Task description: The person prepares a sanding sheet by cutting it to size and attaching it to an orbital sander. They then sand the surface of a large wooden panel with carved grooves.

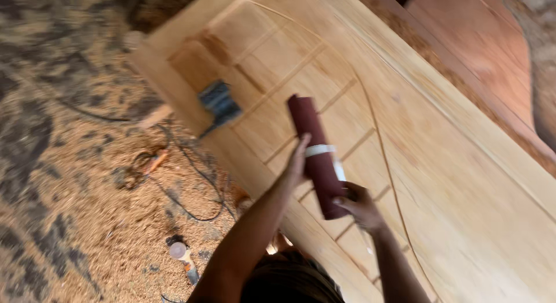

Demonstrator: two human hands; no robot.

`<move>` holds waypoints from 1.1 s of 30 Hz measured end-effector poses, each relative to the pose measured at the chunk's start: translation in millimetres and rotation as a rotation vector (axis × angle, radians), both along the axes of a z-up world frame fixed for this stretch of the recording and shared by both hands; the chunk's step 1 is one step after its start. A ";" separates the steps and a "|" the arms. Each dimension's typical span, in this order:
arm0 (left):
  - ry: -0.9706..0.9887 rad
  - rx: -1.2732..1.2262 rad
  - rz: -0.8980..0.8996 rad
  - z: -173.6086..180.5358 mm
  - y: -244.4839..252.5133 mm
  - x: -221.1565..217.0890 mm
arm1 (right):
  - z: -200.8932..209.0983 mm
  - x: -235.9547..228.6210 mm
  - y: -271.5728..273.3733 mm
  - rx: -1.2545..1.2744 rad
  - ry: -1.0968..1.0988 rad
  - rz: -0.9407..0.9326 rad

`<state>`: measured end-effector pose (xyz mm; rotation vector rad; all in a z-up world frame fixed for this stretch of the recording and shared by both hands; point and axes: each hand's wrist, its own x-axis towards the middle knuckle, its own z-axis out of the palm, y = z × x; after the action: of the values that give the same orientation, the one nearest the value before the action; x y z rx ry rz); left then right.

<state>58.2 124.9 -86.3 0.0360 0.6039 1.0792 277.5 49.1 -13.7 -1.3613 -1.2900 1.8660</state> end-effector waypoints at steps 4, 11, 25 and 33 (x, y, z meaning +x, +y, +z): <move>0.043 0.181 0.098 32.7 62.8 22.7 | 54.1 14.8 40.7 0.218 -0.088 -0.029; 0.019 0.278 0.172 22.8 68.0 -11.4 | 69.5 -22.0 51.8 0.548 -0.375 -0.048; 1.087 -0.217 -0.047 -33.0 -114.6 -84.8 | -47.9 -54.4 -10.8 0.517 -0.817 0.243; 0.951 -0.232 0.008 -53.9 -179.6 -114.3 | -35.5 -43.0 -2.2 0.569 -0.827 0.187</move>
<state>-56.1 -54.7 -140.2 0.3581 1.5791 0.9548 234.5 46.9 -49.2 -1.7615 -2.1867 0.8632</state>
